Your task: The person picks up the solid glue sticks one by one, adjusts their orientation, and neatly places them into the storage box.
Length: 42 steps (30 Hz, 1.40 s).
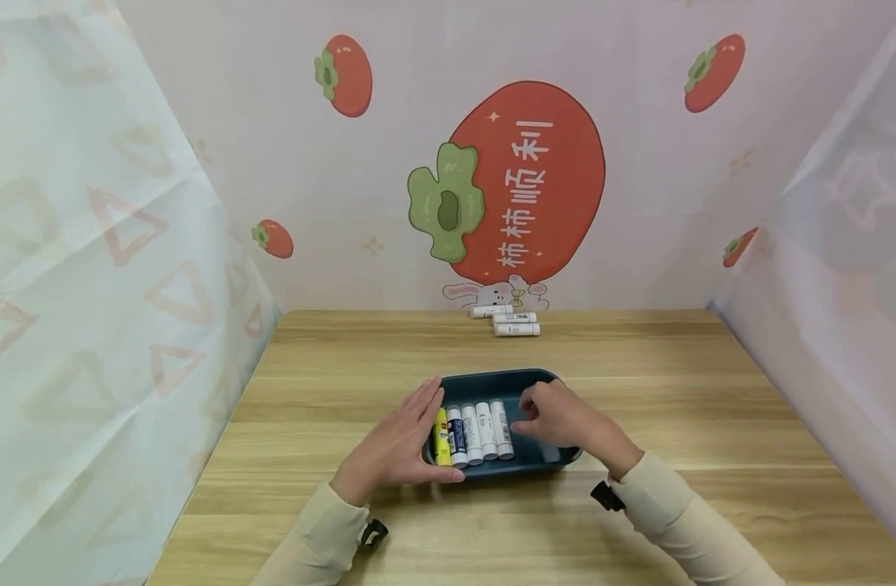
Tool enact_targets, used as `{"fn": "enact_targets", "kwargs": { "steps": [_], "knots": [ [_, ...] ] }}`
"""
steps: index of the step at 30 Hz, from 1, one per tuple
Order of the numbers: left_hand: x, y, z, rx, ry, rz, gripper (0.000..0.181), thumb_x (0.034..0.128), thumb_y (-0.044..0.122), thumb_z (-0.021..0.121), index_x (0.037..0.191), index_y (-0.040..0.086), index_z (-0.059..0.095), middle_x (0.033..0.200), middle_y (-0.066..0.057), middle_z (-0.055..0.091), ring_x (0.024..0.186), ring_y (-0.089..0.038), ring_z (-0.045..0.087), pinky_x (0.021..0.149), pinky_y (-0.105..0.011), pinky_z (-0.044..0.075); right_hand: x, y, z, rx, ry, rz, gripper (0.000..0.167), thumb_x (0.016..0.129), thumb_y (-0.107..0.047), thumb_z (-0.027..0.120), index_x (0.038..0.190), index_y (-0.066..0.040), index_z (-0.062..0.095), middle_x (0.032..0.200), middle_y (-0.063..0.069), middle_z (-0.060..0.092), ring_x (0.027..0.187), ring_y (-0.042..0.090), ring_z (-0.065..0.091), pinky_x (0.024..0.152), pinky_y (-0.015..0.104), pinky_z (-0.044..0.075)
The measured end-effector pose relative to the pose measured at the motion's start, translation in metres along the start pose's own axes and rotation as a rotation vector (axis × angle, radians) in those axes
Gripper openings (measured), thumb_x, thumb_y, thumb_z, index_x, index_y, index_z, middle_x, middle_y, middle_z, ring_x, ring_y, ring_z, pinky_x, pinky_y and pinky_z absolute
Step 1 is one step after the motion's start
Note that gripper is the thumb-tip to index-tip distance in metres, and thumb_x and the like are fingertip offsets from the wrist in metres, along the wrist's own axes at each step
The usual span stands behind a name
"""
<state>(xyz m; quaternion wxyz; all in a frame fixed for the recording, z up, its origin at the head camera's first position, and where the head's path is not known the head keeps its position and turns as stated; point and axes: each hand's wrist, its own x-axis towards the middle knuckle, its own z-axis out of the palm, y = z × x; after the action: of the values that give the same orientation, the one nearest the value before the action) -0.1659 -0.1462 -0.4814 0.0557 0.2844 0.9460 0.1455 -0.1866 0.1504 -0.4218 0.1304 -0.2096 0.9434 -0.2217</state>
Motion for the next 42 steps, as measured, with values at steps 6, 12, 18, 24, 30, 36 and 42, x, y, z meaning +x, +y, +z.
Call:
{"fn": "enact_targets", "kwargs": {
  "steps": [6, 12, 18, 24, 30, 36, 42],
  "knots": [
    [-0.002, 0.000, -0.001, -0.017, -0.001, -0.013, 0.134, 0.0781, 0.094, 0.057, 0.170, 0.007, 0.014, 0.181, -0.009, 0.004, 0.168, -0.026, 0.010, 0.133, -0.052, 0.026, 0.006, 0.006, -0.034, -0.077, -0.032, -0.110, 0.043, 0.095, -0.028, 0.080, 0.129, -0.002, 0.072, 0.119, 0.012, 0.077, 0.107, 0.025, 0.074, 0.095, 0.043, 0.064],
    [-0.002, -0.001, -0.001, -0.016, 0.001, -0.017, 0.134, 0.0779, 0.094, 0.057, 0.170, 0.007, 0.014, 0.181, -0.008, 0.003, 0.168, -0.025, 0.009, 0.133, -0.051, 0.025, 0.013, 0.006, -0.056, -0.162, 0.030, -0.169, 0.047, 0.094, -0.028, 0.082, 0.132, -0.002, 0.070, 0.126, 0.014, 0.075, 0.112, 0.028, 0.073, 0.099, 0.045, 0.063],
    [-0.002, -0.001, -0.001, -0.013, -0.003, -0.024, 0.134, 0.0776, 0.094, 0.057, 0.170, 0.008, 0.013, 0.181, -0.007, 0.003, 0.168, -0.025, 0.008, 0.133, -0.051, 0.023, 0.027, 0.010, -0.070, -0.223, 0.101, -0.199, 0.049, 0.095, -0.025, 0.082, 0.133, 0.002, 0.069, 0.126, 0.019, 0.075, 0.113, 0.032, 0.073, 0.099, 0.049, 0.062],
    [-0.003, -0.002, -0.001, 0.001, -0.002, -0.023, 0.134, 0.0778, 0.094, 0.057, 0.170, 0.007, 0.013, 0.181, -0.006, 0.000, 0.168, -0.024, 0.007, 0.134, -0.050, 0.023, 0.049, 0.020, -0.082, -0.261, 0.186, -0.231, 0.048, 0.093, -0.022, 0.083, 0.131, 0.004, 0.070, 0.124, 0.020, 0.076, 0.111, 0.034, 0.073, 0.098, 0.050, 0.063],
    [-0.002, -0.002, -0.001, -0.003, 0.001, -0.015, 0.134, 0.0778, 0.094, 0.057, 0.170, 0.007, 0.013, 0.181, -0.005, -0.002, 0.168, -0.024, 0.007, 0.134, -0.050, 0.023, 0.073, 0.041, -0.088, -0.263, 0.186, -0.201, 0.047, 0.095, -0.023, 0.081, 0.133, 0.002, 0.069, 0.127, 0.019, 0.075, 0.115, 0.034, 0.073, 0.101, 0.052, 0.061],
    [-0.002, -0.002, -0.002, 0.001, 0.003, -0.005, 0.135, 0.0783, 0.094, 0.057, 0.170, 0.007, 0.012, 0.181, -0.004, -0.003, 0.168, -0.024, 0.006, 0.134, -0.049, 0.024, 0.095, 0.066, -0.080, -0.248, 0.170, -0.180, 0.045, 0.095, -0.023, 0.081, 0.131, 0.002, 0.070, 0.125, 0.019, 0.075, 0.114, 0.035, 0.072, 0.101, 0.052, 0.061],
    [-0.002, 0.000, -0.002, -0.007, 0.001, 0.008, 0.134, 0.0785, 0.093, 0.059, 0.170, 0.006, 0.013, 0.181, -0.006, -0.001, 0.168, -0.025, 0.006, 0.134, -0.049, 0.024, 0.110, 0.091, -0.066, -0.233, 0.150, -0.157, 0.044, 0.096, -0.020, 0.079, 0.131, 0.005, 0.069, 0.125, 0.023, 0.074, 0.115, 0.039, 0.071, 0.101, 0.053, 0.060]
  ]
}}
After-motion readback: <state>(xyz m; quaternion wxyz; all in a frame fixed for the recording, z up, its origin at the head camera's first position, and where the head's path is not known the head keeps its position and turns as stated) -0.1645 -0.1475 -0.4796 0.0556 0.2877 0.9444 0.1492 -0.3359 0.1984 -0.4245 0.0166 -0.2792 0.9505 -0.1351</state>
